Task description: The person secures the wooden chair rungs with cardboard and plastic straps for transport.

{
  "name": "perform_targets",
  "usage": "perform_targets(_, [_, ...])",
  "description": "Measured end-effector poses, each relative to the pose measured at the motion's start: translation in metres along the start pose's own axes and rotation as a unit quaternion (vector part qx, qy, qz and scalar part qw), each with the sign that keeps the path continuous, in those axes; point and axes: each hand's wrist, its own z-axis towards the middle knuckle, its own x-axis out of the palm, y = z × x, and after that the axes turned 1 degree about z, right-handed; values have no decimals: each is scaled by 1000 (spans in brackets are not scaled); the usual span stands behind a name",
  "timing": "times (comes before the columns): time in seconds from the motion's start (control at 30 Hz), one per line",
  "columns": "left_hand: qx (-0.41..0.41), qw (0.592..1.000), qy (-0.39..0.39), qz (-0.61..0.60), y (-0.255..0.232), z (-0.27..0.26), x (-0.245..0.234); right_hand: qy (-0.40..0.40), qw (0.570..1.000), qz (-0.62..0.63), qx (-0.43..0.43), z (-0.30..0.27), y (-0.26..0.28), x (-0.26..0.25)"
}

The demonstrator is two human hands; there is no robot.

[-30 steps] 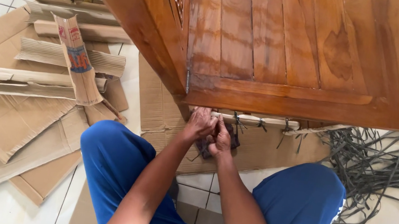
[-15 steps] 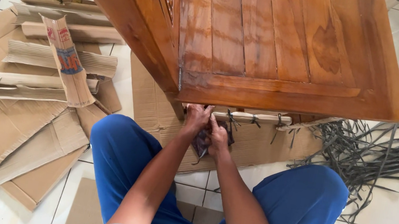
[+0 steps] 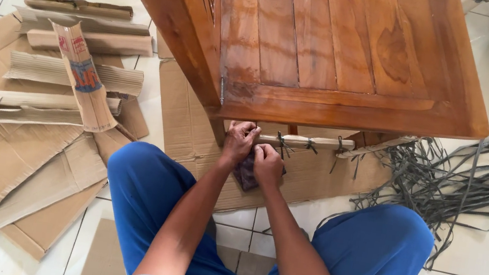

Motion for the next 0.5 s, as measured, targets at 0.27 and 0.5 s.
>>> perform_targets(0.27, [46,999,-18,-14,16,-4,7,48,993,111,16,59,-33,2])
perform_targets(0.5, [40,999,-17,-16,14,-7,7,135,921,336,142,110,-90,42])
